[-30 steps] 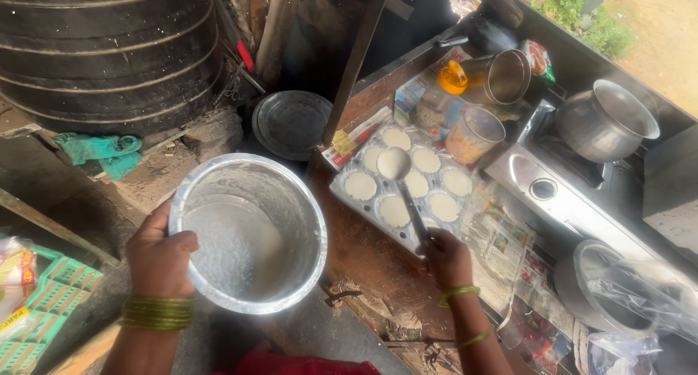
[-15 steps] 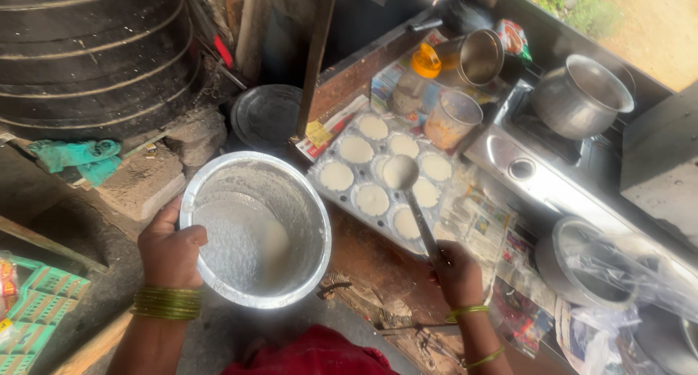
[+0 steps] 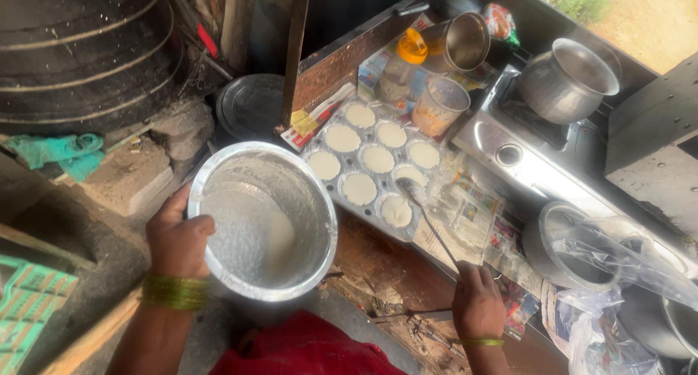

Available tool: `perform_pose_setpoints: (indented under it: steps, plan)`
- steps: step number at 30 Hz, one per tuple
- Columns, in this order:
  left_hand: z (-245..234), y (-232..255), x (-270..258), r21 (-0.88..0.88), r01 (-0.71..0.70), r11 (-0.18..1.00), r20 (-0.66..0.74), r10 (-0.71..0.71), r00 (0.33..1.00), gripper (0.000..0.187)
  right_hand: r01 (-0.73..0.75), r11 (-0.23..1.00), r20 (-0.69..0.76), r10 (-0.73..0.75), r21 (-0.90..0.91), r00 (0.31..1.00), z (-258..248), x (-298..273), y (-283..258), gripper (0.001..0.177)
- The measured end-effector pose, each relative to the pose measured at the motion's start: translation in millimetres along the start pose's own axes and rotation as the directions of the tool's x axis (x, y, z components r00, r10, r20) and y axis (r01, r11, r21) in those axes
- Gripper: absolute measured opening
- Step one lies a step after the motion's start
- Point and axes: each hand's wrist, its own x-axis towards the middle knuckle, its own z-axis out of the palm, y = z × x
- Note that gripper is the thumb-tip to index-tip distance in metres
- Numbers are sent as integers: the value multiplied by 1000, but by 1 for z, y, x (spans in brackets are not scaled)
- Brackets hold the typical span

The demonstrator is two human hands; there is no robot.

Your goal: The person places a plastic sheet over a mold, pours batter into the cavities using a ladle, and then places the filled mold into a steamer. The person also cleans the ladle and bowl during the process.

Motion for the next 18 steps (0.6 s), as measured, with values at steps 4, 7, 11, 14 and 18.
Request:
perform_pose_setpoints:
  steps: [4, 7, 11, 14, 18]
  plan:
    - [6, -1, -3, 30, 19, 999, 18, -19, 1000, 72, 66, 997, -17, -65, 42, 998, 8, -5, 2, 15]
    - [12, 1, -4, 63, 54, 997, 39, -57, 998, 75, 66, 991, -19, -65, 112, 998, 9, -4, 2, 21]
    - [25, 8, -3, 99, -15, 995, 133, 1, 991, 76, 38, 982, 182, -72, 187, 981, -4, 17, -15, 25]
    - [36, 10, -10, 129, -121, 984, 227, 89, 970, 71, 156, 950, 307, -238, 271, 922, -14, 32, -52, 29]
    - [53, 23, -22, 349, -175, 921, 268, 81, 960, 68, 221, 973, 620, -136, -61, 773, 2, 47, -139, 51]
